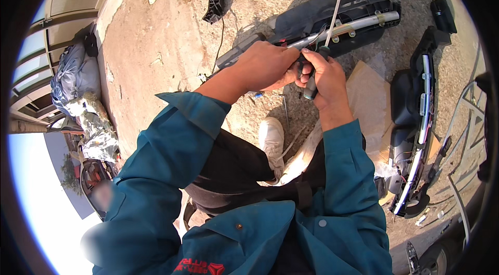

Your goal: The person assembles a car part by hand, connecting wires and securing components with a power drill. They manipulate wires, a metal rod, and a plastic housing, then use a drill to fasten screws.

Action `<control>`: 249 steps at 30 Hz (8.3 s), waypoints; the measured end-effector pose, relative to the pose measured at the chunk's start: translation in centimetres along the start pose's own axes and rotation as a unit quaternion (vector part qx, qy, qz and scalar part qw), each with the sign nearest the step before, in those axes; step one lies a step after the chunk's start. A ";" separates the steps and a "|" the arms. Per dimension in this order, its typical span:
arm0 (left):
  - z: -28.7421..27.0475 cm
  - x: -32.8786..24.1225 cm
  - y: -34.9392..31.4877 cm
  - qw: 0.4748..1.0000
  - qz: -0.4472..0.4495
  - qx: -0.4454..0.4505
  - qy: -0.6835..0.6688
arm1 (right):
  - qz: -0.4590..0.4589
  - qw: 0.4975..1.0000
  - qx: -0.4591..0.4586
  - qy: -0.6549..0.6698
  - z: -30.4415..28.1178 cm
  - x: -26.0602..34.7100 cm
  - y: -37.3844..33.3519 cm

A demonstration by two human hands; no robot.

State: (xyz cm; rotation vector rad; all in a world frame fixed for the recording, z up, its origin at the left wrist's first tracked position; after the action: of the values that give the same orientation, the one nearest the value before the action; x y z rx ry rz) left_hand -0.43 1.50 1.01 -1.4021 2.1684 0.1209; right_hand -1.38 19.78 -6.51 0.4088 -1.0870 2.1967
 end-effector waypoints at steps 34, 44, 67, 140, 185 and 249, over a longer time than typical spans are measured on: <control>0.2 0.5 0.4 0.999 -0.031 0.037 0.009 | 0.022 0.999 -0.023 0.013 0.7 -0.2 -0.1; 1.4 1.4 -0.1 0.949 -0.059 -0.020 -0.309 | -0.093 0.994 0.014 0.048 1.1 -1.3 0.7; 2.2 1.6 0.0 0.852 -0.198 -0.035 -0.483 | -0.096 0.987 -0.026 0.129 2.7 -2.1 0.1; 7.6 -0.5 -2.4 0.759 -0.275 -0.068 -0.586 | -0.235 0.862 -0.131 -0.430 -0.6 -9.6 -21.8; 9.1 0.3 -3.0 0.690 -0.252 -0.046 -0.677 | -0.138 0.988 0.045 -0.051 -4.1 -4.6 -0.1; 4.6 -0.9 0.3 0.954 -0.193 -0.229 0.026 | -0.065 0.995 -0.057 -0.040 -11.1 -3.4 -1.0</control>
State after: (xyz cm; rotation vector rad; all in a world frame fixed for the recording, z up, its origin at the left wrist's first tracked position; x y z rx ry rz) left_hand 1.42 4.00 -2.52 -2.0840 1.9333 0.4675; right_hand 1.88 27.62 -14.44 0.5058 -1.1868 2.0088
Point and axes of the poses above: each hand's wrist, its own y-axis towards the middle knuckle, its own z-axis out of the palm, x = y × z, the point moved 1 cm from there along y, towards the middle knuckle, and after that the axes turned 7 degrees about -y, right-handed, at the moved point
